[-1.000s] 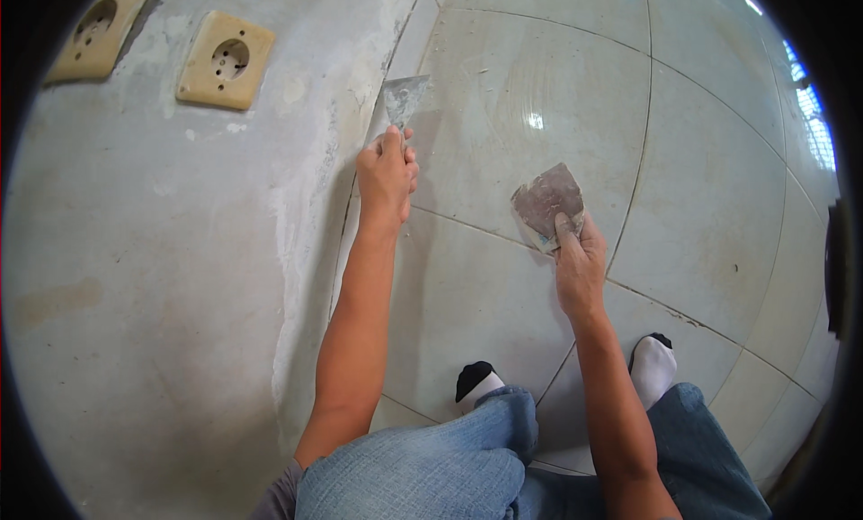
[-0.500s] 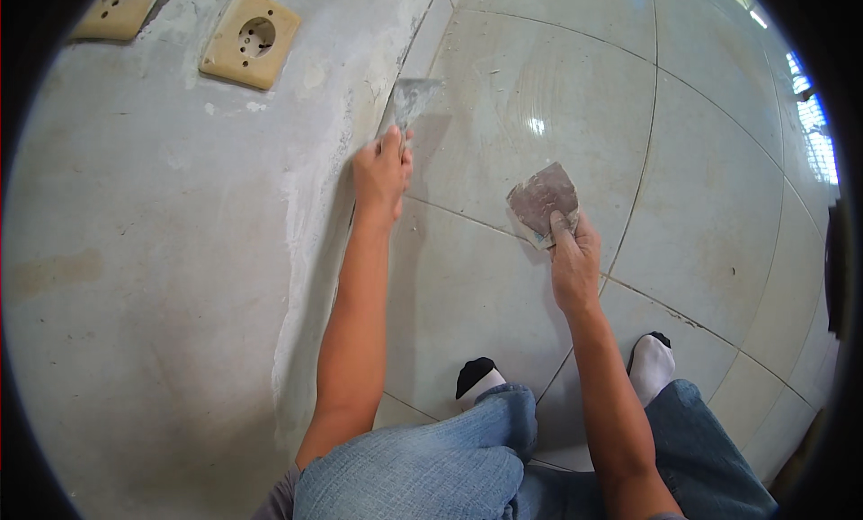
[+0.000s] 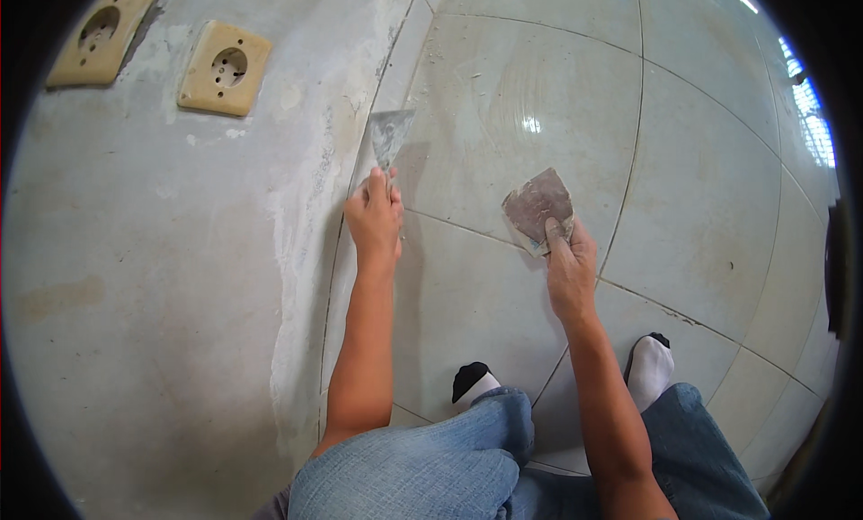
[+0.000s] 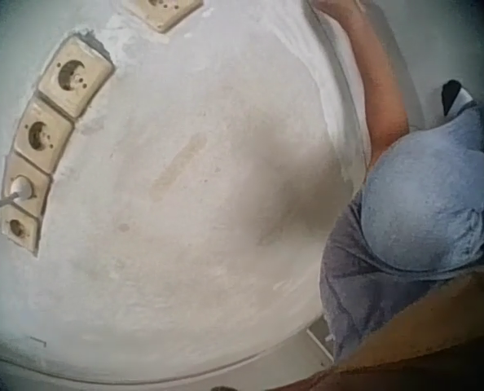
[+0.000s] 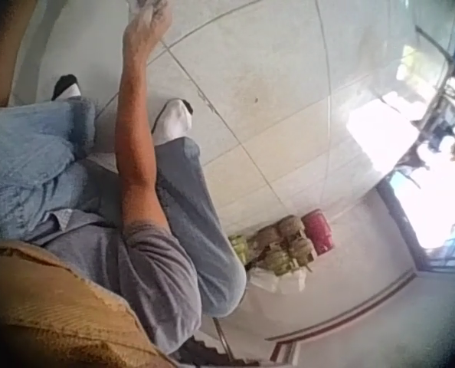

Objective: The recorder is using sandpaper and a putty knife to sand the wall and smooth out wall filler near the floor.

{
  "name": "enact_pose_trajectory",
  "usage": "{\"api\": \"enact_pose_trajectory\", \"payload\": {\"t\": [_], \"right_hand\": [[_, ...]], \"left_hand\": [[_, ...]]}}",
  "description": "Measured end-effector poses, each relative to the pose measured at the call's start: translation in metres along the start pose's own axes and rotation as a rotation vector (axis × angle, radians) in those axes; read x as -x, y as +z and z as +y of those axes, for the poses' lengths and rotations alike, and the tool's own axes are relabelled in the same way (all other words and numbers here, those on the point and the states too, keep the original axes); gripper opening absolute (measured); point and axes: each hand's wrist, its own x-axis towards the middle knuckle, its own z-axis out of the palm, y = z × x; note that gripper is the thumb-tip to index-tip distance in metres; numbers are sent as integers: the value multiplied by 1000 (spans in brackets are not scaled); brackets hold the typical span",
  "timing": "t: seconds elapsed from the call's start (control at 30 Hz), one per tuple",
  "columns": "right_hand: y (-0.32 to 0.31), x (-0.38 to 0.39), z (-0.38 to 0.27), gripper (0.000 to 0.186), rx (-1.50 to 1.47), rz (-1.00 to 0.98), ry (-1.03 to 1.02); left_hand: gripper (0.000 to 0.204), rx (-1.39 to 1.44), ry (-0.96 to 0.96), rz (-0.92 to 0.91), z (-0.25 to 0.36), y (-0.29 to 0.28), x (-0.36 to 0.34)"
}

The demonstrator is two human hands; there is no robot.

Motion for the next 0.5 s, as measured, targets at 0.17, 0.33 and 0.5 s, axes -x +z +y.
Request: {"api": "enact_pose_trajectory", "payload": {"t": [0.17,0.33,0.5], "right_hand": [[5,-1,1,28,-106,27,15],[21,-30,-1,27,101,15,-22],[70,-102,9,27,194,-7,-241]], "left_hand": [[39,-17,-11,4,16,-4,0],[36,-8,5,-40,17,2,-10],[38,-97,-51,24,1,-30,23]]}}
